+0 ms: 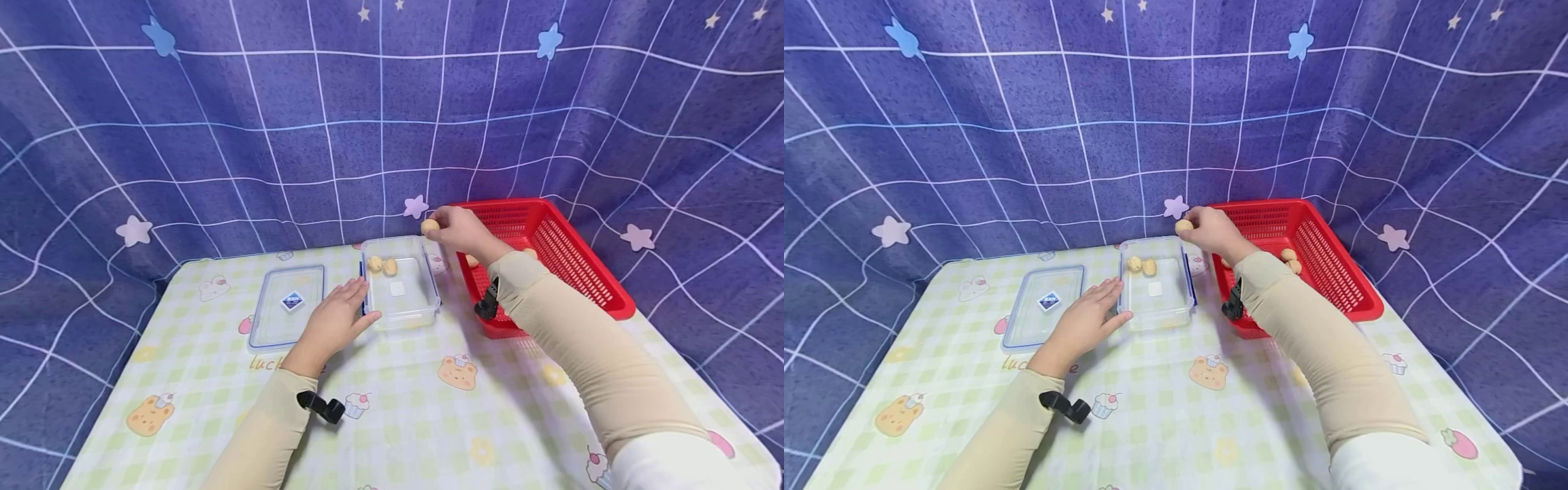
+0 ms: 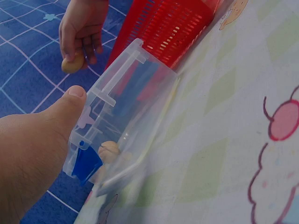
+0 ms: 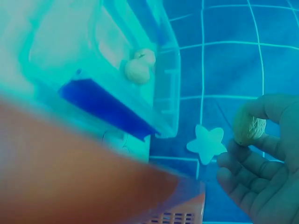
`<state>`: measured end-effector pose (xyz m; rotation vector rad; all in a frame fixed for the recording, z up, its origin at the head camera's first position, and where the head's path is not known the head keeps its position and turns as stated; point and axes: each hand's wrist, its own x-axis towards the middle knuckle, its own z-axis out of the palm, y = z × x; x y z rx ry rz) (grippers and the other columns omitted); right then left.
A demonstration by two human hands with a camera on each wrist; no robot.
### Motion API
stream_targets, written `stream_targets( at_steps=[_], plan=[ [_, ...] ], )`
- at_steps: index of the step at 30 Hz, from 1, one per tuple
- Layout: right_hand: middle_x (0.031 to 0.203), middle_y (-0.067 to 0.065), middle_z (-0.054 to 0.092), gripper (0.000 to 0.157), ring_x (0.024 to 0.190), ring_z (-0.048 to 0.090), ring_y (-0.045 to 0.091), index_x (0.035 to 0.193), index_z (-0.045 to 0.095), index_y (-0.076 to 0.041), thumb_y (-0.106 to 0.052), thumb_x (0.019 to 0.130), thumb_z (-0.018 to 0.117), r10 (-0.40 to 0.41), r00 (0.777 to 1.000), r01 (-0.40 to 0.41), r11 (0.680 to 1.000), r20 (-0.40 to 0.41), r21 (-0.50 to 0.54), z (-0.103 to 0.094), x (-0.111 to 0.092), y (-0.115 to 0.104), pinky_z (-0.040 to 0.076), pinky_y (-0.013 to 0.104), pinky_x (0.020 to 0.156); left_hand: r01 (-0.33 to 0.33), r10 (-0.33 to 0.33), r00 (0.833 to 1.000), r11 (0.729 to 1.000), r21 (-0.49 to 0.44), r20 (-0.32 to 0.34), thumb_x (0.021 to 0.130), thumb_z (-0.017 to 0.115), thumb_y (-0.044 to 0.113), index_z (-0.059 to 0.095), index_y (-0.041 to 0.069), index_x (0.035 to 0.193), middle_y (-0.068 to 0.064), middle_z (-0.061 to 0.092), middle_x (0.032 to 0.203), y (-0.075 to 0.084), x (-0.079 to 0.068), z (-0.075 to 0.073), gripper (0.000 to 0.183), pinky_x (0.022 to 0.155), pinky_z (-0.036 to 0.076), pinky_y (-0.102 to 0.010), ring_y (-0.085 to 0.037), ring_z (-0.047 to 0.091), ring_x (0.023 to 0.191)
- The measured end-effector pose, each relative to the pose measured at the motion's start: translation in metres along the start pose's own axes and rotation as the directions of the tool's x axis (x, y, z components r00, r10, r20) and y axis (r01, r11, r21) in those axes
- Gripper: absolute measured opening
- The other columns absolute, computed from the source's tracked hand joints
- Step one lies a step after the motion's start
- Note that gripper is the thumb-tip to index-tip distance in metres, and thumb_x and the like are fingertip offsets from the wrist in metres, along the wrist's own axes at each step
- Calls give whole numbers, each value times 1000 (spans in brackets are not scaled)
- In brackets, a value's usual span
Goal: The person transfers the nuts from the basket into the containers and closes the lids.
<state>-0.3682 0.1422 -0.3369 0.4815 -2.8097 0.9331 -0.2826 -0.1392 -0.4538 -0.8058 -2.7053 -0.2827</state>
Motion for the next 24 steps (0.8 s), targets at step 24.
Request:
stream_targets(
  at_steps=[24],
  plan=[
    [84, 2, 63, 25, 78, 55, 20, 91, 66, -10, -31, 79, 61, 142, 990, -138, 984, 22, -115, 49, 18, -27, 47, 32, 70, -4, 4, 1000, 1000, -7, -6, 89, 40, 61, 41, 1, 137, -12, 38, 142, -2, 0, -1, 77, 111, 19, -37, -23, 29, 133]
  ],
)
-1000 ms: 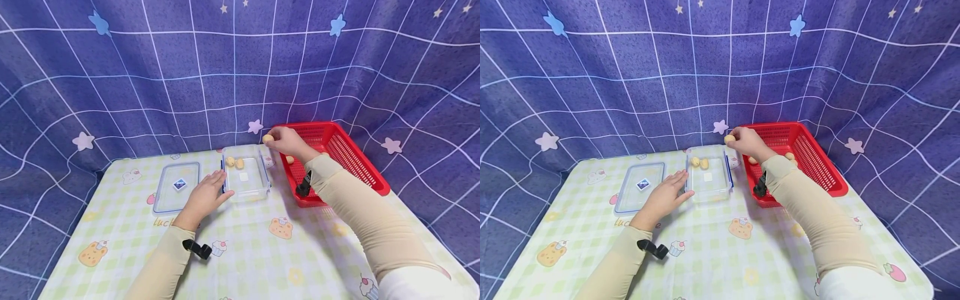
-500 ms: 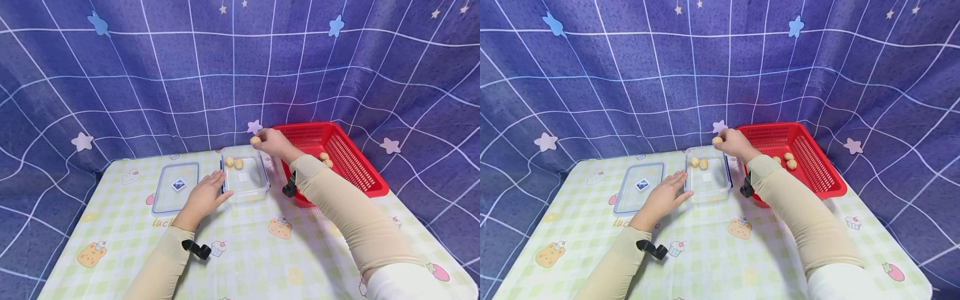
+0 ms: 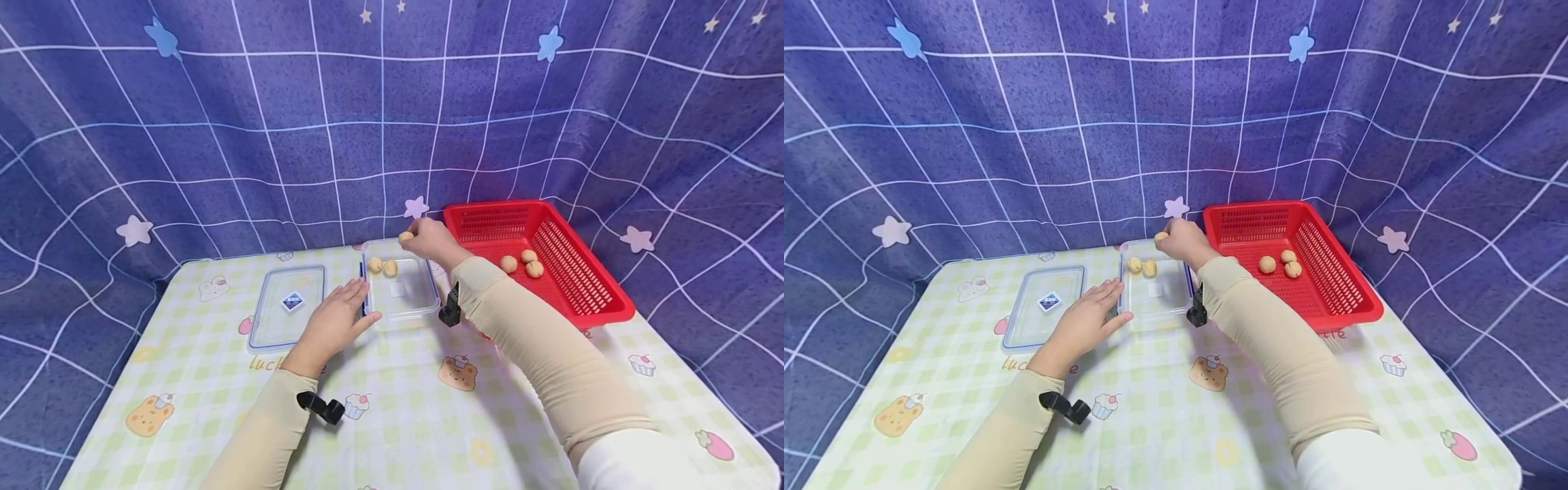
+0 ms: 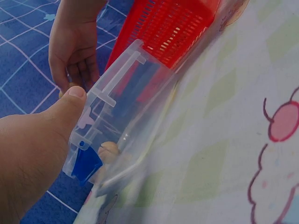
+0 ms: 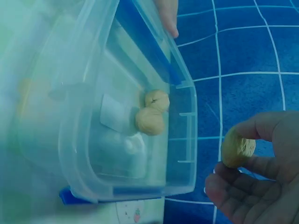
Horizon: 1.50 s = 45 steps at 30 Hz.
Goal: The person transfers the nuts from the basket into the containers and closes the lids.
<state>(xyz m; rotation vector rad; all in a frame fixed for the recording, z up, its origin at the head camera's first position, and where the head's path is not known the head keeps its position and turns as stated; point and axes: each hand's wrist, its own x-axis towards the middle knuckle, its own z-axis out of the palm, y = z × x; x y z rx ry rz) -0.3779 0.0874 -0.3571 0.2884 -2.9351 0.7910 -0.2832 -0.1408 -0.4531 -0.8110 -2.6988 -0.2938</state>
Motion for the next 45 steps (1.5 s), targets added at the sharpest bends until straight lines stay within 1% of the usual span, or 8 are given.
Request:
stream_targets(
  at_steps=[6, 12, 21, 24, 28, 33, 39, 45],
  plan=[
    [77, 2, 61, 18, 74, 53, 21, 82, 66, -14, -30, 78, 59, 85, 996, -85, 996, -8, -29, 9, 1, -4, 44, 32, 62, 9, -9, 1000, 1000, 4, 0, 88, 38, 63, 40, 2, 137, -11, 37, 142, -1, 0, 1, 78, 111, 18, -37, -22, 28, 133],
    [71, 4, 58, 22, 70, 52, 21, 70, 63, -13, -33, 80, 58, 139, 990, -139, 990, 6, 6, 19, 0, -6, 42, 31, 57, 9, -9, 1000, 1000, -4, -2, 89, 39, 62, 41, 2, 137, -12, 37, 142, 0, -1, -1, 77, 111, 18, -37, -22, 28, 133],
    [54, 0, 45, 33, 58, 44, 19, 54, 47, -14, -30, 81, 58, 101, 994, -104, 993, -43, -59, 41, 1, 0, 38, 30, 51, 1, -1, 1000, 1000, 2, -8, 89, 40, 61, 41, 2, 137, -12, 37, 142, -1, -1, 1, 76, 111, 19, -37, -23, 29, 133],
    [59, 3, 52, 29, 59, 48, 21, 58, 52, -12, -29, 82, 58, 112, 993, -114, 992, -43, -60, 48, 1, -1, 42, 32, 54, 4, -4, 1000, 1000, 8, -7, 89, 39, 61, 40, 2, 138, -11, 37, 143, -1, -1, 2, 77, 111, 18, -37, -23, 28, 133],
    [79, 8, 61, 21, 72, 55, 24, 75, 60, -8, -27, 83, 55, 165, 985, -169, 981, -45, -98, 57, 4, -3, 48, 36, 63, 6, -6, 1000, 1000, 16, 0, 89, 37, 63, 39, 3, 139, -11, 36, 143, -2, -1, 3, 78, 111, 17, -37, -22, 27, 134],
    [100, 14, 62, 26, 88, 60, 27, 97, 61, -1, -23, 87, 51, 183, 980, -194, 962, -72, -190, 68, 8, -3, 52, 42, 75, -1, 1, 1000, 1000, 11, -1, 89, 38, 63, 39, 3, 139, -11, 36, 143, -2, 0, 3, 78, 111, 17, -37, -23, 27, 134],
    [99, 14, 64, 22, 87, 62, 29, 91, 65, -4, -20, 87, 51, 191, 978, -205, 956, -89, -211, 74, 10, -3, 52, 42, 74, -7, 7, 1000, 1000, 7, 0, 89, 37, 63, 38, 2, 139, -12, 35, 143, -2, 0, 4, 78, 111, 17, -38, -24, 27, 133],
    [92, 12, 66, 15, 83, 63, 28, 86, 66, -6, -14, 85, 53, 152, 987, -162, 950, -60, -265, 79, 8, -3, 54, 40, 69, 9, -9, 1000, 1000, 13, 14, 88, 34, 64, 36, 4, 140, -9, 32, 145, -3, 0, 5, 79, 112, 15, -37, -22, 25, 134]
  ],
)
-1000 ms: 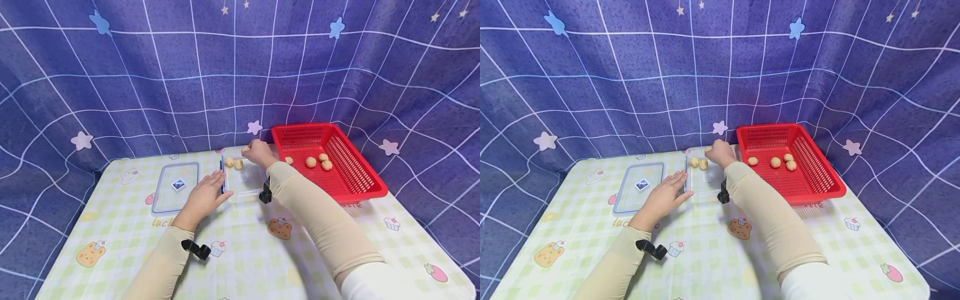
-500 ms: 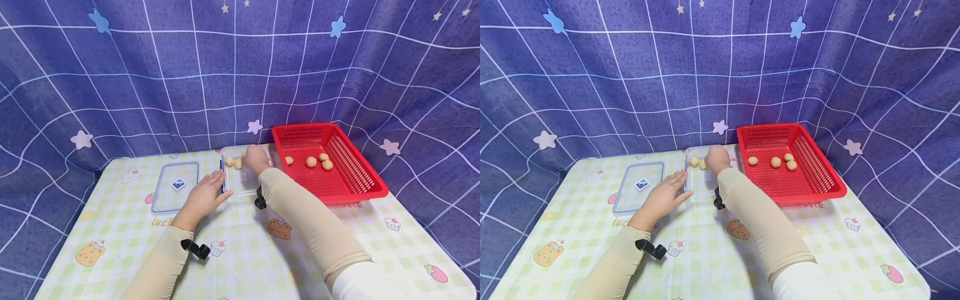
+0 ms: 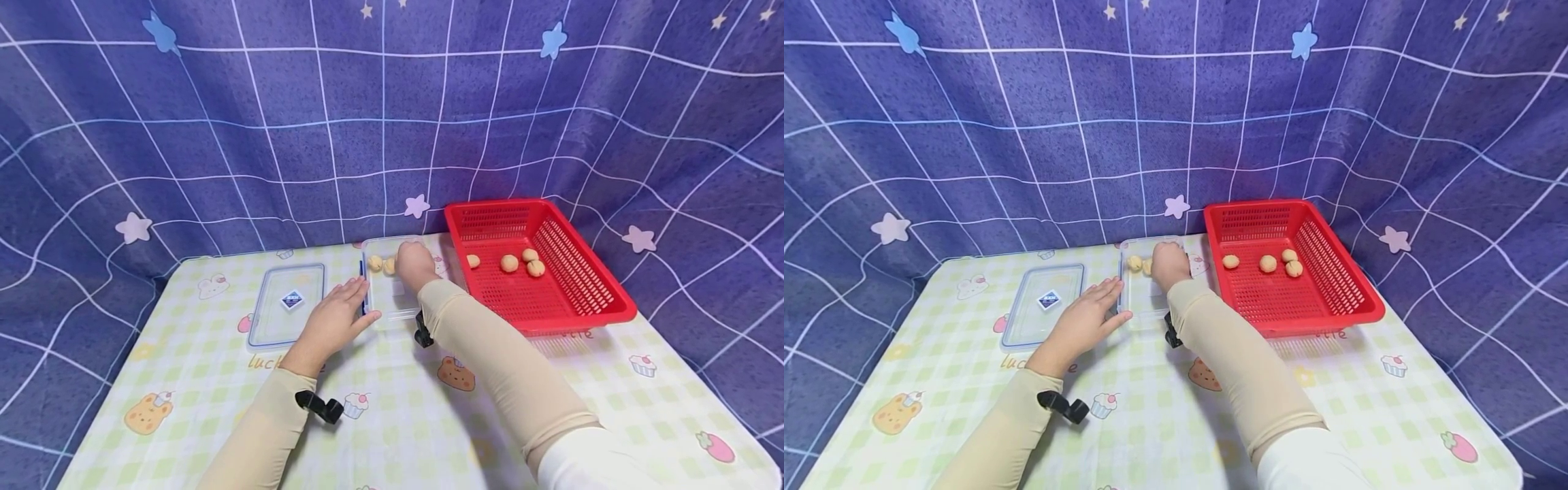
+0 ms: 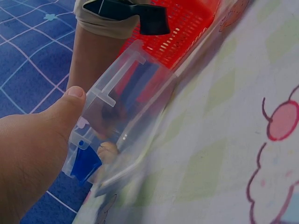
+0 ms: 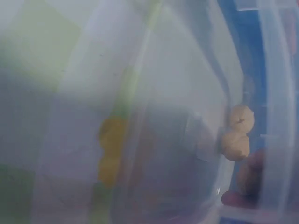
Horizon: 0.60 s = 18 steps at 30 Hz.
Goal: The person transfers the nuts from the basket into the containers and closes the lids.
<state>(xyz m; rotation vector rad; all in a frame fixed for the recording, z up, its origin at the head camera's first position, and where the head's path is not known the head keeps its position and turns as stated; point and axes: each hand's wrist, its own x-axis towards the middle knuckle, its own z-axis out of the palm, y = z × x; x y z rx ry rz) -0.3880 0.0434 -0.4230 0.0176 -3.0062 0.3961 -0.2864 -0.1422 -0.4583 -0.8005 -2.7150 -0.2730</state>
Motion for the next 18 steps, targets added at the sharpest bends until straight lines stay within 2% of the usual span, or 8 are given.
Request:
stream_targets(
  at_steps=[10, 18],
  plan=[
    [95, 12, 64, 18, 89, 61, 28, 96, 65, -6, -6, 87, 49, -66, 998, 68, 995, 22, -80, 11, -4, 1, 52, 40, 77, -7, 7, 1000, 1000, -6, -4, 89, 37, 62, 38, 3, 139, -10, 33, 144, 2, -1, -1, 77, 111, 16, -37, -23, 26, 134],
    [94, 12, 63, 18, 85, 61, 28, 98, 65, -9, -6, 87, 50, -82, 995, 87, 989, 50, -118, 21, -5, 0, 54, 40, 72, -5, 5, 1000, 1000, -9, -9, 90, 38, 60, 37, 3, 139, -11, 35, 144, 2, 0, -1, 76, 111, 17, -38, -23, 26, 134]
  ],
)
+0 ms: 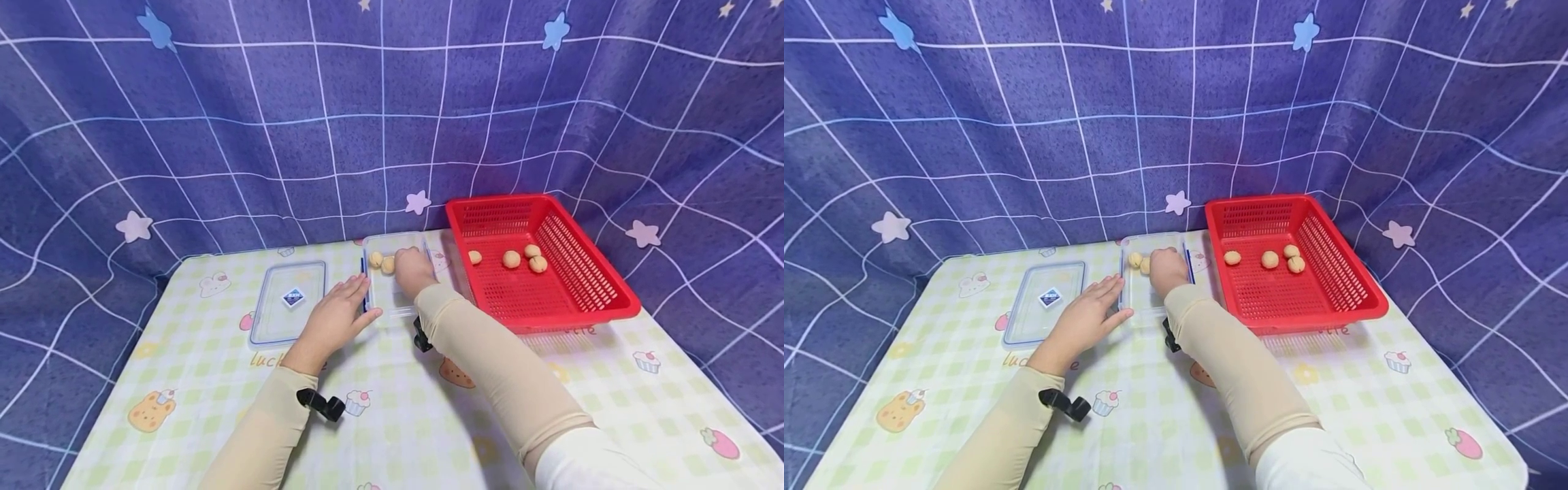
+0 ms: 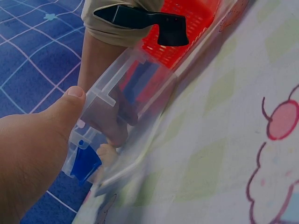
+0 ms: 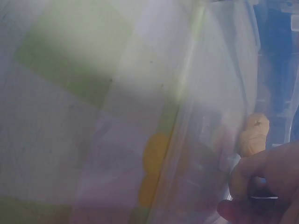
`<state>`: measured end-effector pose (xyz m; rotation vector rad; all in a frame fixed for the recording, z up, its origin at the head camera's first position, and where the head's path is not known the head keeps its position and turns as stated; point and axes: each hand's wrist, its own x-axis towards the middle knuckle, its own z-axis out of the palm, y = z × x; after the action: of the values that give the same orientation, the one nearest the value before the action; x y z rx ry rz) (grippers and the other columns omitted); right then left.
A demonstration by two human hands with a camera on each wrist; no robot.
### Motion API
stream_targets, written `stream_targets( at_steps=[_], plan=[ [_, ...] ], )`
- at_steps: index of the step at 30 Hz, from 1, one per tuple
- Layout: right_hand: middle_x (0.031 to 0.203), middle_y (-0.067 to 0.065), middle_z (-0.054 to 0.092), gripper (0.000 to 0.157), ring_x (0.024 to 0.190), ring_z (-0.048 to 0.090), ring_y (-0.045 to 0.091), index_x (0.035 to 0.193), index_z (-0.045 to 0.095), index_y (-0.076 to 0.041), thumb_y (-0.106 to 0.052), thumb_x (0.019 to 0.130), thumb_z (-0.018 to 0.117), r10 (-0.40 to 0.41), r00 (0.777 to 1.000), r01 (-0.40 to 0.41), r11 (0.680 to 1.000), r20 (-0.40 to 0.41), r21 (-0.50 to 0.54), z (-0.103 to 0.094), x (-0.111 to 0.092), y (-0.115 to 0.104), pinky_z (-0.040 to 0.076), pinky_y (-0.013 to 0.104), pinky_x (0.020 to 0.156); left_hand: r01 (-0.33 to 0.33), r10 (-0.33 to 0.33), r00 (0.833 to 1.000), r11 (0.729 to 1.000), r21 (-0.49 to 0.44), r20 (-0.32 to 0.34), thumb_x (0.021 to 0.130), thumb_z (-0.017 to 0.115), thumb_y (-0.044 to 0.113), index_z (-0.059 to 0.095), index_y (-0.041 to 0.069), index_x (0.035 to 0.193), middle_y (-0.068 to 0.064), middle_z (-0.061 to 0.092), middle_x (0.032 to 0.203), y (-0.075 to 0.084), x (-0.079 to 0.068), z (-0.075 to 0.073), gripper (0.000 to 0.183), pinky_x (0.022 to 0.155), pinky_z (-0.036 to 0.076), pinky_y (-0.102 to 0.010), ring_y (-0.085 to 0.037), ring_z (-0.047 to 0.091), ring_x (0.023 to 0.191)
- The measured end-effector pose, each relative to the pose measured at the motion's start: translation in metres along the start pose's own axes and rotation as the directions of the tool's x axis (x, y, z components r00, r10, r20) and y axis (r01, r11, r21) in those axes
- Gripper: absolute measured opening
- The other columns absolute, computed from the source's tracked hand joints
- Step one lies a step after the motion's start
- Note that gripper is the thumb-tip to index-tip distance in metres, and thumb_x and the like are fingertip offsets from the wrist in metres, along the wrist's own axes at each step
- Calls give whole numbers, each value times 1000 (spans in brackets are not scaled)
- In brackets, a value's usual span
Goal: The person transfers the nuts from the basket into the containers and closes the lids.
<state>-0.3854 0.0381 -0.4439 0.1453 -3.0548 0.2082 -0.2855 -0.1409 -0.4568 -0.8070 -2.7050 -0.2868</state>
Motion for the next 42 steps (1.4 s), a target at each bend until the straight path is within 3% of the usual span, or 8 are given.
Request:
stream_targets(
  at_steps=[7, 15, 28, 35, 42],
  plan=[
    [92, 12, 64, 17, 84, 62, 29, 97, 64, -7, -6, 88, 50, -5, 1000, 5, 1000, -17, -10, -2, -1, -1, 54, 41, 72, 5, -5, 1000, 1000, 2, 15, 90, 35, 62, 35, 4, 141, -9, 32, 145, -1, 1, 0, 77, 112, 15, -36, -21, 24, 135],
    [95, 12, 61, 20, 90, 59, 26, 102, 62, -5, -6, 86, 51, -14, 1000, 14, 1000, 18, -2, -10, -4, -1, 51, 38, 80, 4, -4, 1000, 1000, 1, 10, 89, 39, 61, 36, 3, 140, -12, 35, 144, 1, 1, -1, 77, 111, 18, -38, -22, 26, 134],
    [91, 12, 61, 36, 81, 59, 25, 93, 64, -3, -38, 85, 59, -76, 996, 79, 993, -38, 88, -49, -24, -2, 51, 38, 73, 3, -3, 1000, 1000, -2, 6, 89, 37, 62, 37, 2, 139, -12, 35, 144, 0, 1, -1, 78, 111, 17, -37, -22, 26, 134],
    [103, 8, 65, 38, 94, 61, 23, 108, 64, -6, -36, 85, 59, -160, 980, 185, 955, -122, 231, -75, -42, 9, 49, 36, 82, -4, 4, 1000, 1000, -8, -2, 89, 38, 61, 39, 2, 138, -12, 36, 143, 1, 0, -2, 78, 110, 20, -39, -24, 28, 133],
    [96, 5, 66, 31, 85, 62, 18, 107, 65, -10, -31, 86, 58, -195, 962, 252, 903, -191, 349, -100, -58, 37, 51, 34, 75, 1, -1, 1000, 1000, -13, 6, 89, 37, 62, 37, 2, 139, -12, 35, 144, 0, 0, 1, 78, 111, 16, -37, -23, 26, 134]
  ],
)
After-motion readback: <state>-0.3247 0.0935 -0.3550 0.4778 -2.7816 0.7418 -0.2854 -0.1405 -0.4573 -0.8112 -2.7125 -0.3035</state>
